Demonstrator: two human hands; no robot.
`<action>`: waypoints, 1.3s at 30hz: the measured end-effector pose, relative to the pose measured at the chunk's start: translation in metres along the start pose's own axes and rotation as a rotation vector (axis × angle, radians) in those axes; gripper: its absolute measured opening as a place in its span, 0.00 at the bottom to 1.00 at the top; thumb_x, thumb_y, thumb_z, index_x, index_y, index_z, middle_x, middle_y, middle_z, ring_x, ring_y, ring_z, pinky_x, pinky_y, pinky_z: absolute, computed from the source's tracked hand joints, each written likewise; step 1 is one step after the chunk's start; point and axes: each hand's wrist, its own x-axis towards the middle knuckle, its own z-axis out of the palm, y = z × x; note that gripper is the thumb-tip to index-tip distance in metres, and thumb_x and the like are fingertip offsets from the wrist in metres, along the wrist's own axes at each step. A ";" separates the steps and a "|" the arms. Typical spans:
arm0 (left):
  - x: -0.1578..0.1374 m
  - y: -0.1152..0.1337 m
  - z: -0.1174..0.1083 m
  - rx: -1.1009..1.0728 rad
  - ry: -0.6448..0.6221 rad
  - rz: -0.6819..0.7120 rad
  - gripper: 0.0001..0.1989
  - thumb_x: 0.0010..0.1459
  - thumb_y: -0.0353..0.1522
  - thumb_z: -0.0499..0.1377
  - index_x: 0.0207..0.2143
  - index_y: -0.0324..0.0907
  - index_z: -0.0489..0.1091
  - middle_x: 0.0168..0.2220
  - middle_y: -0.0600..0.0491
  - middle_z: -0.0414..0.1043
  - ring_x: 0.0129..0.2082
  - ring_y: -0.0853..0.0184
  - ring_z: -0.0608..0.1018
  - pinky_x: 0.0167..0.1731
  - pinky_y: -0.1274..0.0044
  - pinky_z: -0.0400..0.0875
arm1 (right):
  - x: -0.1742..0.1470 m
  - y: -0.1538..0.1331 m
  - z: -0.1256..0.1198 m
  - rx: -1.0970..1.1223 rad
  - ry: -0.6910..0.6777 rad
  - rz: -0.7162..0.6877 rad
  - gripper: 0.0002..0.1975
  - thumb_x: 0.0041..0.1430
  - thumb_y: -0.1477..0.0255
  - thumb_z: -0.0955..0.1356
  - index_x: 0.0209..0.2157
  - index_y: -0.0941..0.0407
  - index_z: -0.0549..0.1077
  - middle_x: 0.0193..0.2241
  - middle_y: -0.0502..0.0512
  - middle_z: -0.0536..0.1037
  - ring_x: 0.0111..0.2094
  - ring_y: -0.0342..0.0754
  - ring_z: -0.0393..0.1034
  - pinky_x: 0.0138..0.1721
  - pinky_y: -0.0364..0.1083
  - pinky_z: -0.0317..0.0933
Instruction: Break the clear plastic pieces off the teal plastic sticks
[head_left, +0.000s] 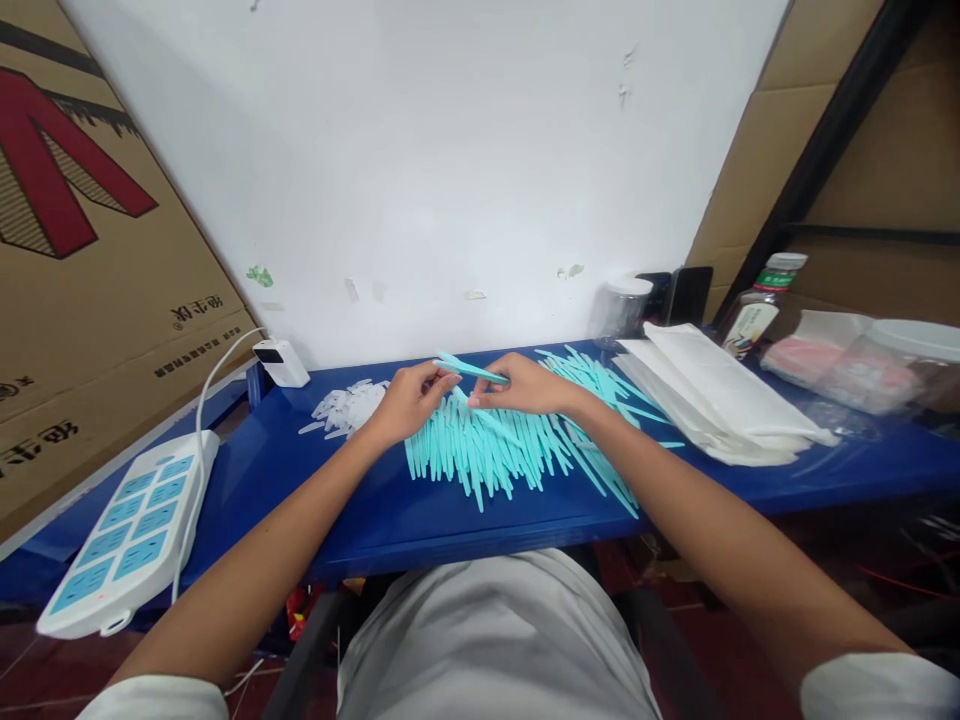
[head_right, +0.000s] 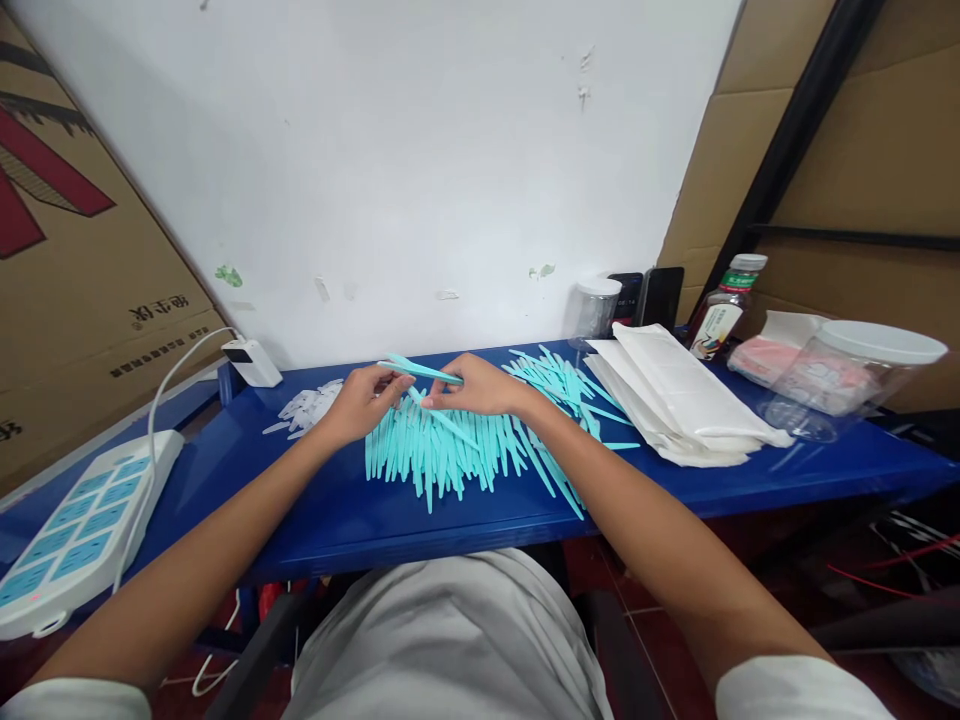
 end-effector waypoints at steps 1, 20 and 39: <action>0.000 0.002 0.003 0.004 -0.001 0.003 0.20 0.69 0.46 0.55 0.31 0.41 0.71 0.24 0.54 0.72 0.24 0.67 0.72 0.28 0.75 0.65 | 0.000 -0.002 0.002 0.007 0.000 -0.011 0.17 0.60 0.55 0.73 0.32 0.56 0.81 0.21 0.47 0.63 0.23 0.42 0.53 0.27 0.46 0.48; 0.002 -0.036 -0.045 0.903 0.015 -0.244 0.22 0.71 0.43 0.47 0.35 0.42 0.74 0.35 0.41 0.78 0.36 0.52 0.79 0.34 0.69 0.65 | -0.005 0.011 -0.008 -0.258 -0.143 0.337 0.18 0.62 0.59 0.70 0.23 0.56 0.73 0.17 0.50 0.62 0.18 0.42 0.51 0.23 0.49 0.44; 0.002 -0.019 -0.006 -0.110 -0.095 -0.042 0.21 0.64 0.48 0.62 0.32 0.38 0.77 0.26 0.52 0.75 0.25 0.68 0.75 0.27 0.78 0.67 | -0.002 0.012 -0.001 -0.174 0.086 0.010 0.23 0.66 0.48 0.66 0.32 0.55 0.68 0.29 0.53 0.70 0.29 0.46 0.61 0.30 0.47 0.50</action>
